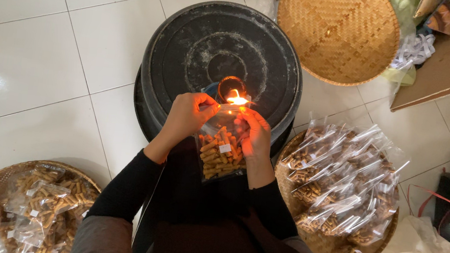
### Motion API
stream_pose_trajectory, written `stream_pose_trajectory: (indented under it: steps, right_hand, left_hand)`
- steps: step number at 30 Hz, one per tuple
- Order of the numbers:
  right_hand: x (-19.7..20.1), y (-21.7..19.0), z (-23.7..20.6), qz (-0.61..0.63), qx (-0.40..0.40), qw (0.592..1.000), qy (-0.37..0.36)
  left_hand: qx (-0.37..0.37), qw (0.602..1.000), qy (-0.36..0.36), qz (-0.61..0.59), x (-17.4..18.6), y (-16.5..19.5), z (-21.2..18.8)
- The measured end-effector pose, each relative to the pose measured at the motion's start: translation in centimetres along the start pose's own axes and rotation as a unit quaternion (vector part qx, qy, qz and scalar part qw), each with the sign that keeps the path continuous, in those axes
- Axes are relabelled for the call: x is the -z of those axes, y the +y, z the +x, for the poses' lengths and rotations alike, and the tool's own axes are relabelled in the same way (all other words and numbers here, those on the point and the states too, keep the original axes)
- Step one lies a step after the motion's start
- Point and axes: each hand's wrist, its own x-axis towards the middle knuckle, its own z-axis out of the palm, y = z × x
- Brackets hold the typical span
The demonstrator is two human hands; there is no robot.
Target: The person sits on the floor and heat-seals clear plastic bags filled with stick-shaped snacks by pressing each bag's opening against the flame of a small oil lamp. They take filled bags from a woven basket, seal each one, and place the sealed bag back onto the basket with other finished bags.
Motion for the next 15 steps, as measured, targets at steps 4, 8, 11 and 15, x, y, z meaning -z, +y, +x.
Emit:
stream_pose_trajectory:
  steps: [4, 8, 11, 15]
  right_hand:
    - [-0.1, -0.3, -0.2, -0.003, 0.008, 1.000, -0.009]
    - [-0.1, -0.7, -0.5, -0.010, 0.011, 1.000, -0.008]
    - [-0.1, -0.9, -0.6, -0.018, 0.015, 1.000, 0.001]
    - [0.2, -1.2, -0.3, -0.003, 0.003, 1.000, 0.010]
  left_hand:
    - [-0.018, 1.000, 0.008, 0.002, -0.1, 0.2, 0.0]
    - [-0.010, 1.000, 0.007, -0.003, -0.1, 0.4, -0.1]
    - [0.002, 1.000, 0.005, -0.009, -0.2, 0.5, -0.1]
    - [-0.012, 0.999, 0.016, -0.027, -0.4, 0.6, -0.1]
